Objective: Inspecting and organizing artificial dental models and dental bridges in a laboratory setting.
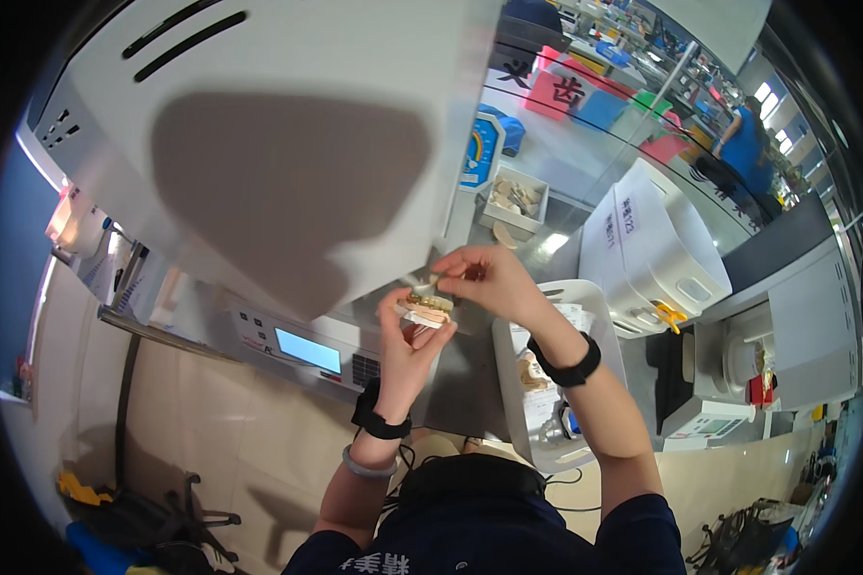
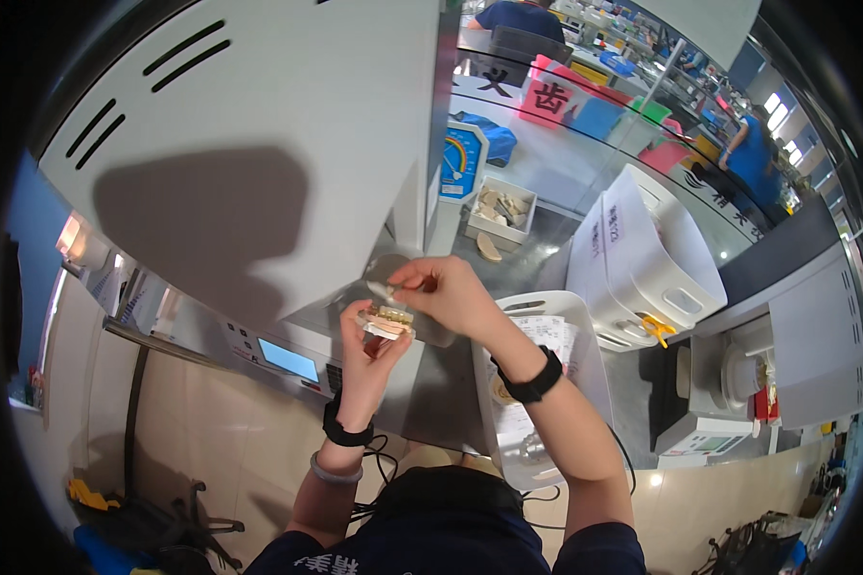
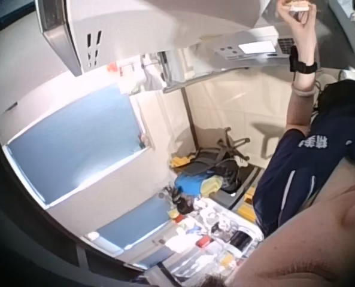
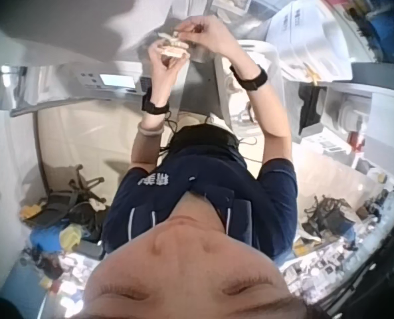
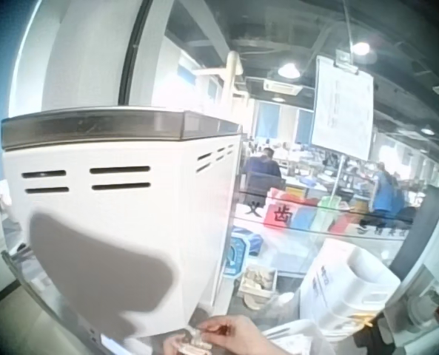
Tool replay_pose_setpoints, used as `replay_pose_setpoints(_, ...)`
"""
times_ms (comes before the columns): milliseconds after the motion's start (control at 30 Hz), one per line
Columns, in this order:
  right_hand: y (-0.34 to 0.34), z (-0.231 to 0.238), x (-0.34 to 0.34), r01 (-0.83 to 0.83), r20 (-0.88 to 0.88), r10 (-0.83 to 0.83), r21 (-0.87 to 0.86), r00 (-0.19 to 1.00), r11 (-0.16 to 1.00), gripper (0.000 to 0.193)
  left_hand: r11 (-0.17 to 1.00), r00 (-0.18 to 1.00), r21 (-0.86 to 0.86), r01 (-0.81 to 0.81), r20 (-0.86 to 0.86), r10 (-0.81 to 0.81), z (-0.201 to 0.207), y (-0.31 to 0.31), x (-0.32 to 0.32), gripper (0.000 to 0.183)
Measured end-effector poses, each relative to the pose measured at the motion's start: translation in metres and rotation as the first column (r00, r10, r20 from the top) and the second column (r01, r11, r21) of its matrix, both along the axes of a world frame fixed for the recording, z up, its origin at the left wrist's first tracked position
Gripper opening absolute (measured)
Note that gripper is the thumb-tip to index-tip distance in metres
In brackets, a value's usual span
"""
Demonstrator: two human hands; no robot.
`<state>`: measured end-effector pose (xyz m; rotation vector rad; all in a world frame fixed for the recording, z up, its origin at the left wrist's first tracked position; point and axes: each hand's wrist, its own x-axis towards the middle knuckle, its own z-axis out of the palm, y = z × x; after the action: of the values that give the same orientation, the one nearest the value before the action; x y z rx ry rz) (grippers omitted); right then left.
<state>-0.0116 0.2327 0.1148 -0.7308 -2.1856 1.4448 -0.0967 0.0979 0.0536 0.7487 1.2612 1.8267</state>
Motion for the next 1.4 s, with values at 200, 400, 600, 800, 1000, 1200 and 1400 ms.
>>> replay_pose_setpoints(200,-0.024,0.023,0.063,0.07,0.128,-0.1,0.219,0.987,0.973,0.01,0.998,0.941,-0.025,0.066,-0.331,-0.071,0.017,0.011,0.058,0.077)
replay_pose_setpoints(400,-0.032,0.022,0.126,0.177,0.268,-0.248,0.263,0.931,0.948,0.014,0.989,0.87,-0.049,0.138,-0.472,-0.145,0.014,0.016,0.101,0.07)
replay_pose_setpoints(600,-0.021,-0.01,0.195,0.318,0.158,-0.329,0.092,0.931,0.944,0.029,0.96,0.895,-0.108,0.257,-0.347,-0.279,-0.003,0.022,0.118,0.061)
replay_pose_setpoints(800,-0.044,-0.098,0.203,-0.084,0.546,-0.257,0.522,0.797,0.849,0.069,0.925,0.91,-0.096,0.367,-0.171,-0.378,-0.002,0.028,0.118,0.06)
replay_pose_setpoints(1000,-0.044,-0.143,0.177,-0.202,0.535,-0.364,0.732,0.763,0.651,0.078,0.91,0.906,-0.109,0.399,0.198,-0.374,-0.006,0.031,0.116,0.054)
replay_pose_setpoints(1200,-0.033,-0.099,0.195,0.099,0.381,-0.175,0.21,0.908,0.973,0.059,0.849,0.81,0.033,0.527,0.282,-0.514,-0.002,0.037,0.108,0.057)
replay_pose_setpoints(1400,-0.025,-0.026,0.229,0.033,0.326,-0.002,-0.091,0.945,0.995,0.084,0.808,0.767,0.054,0.587,0.284,-0.576,-0.001,0.048,0.112,0.052)
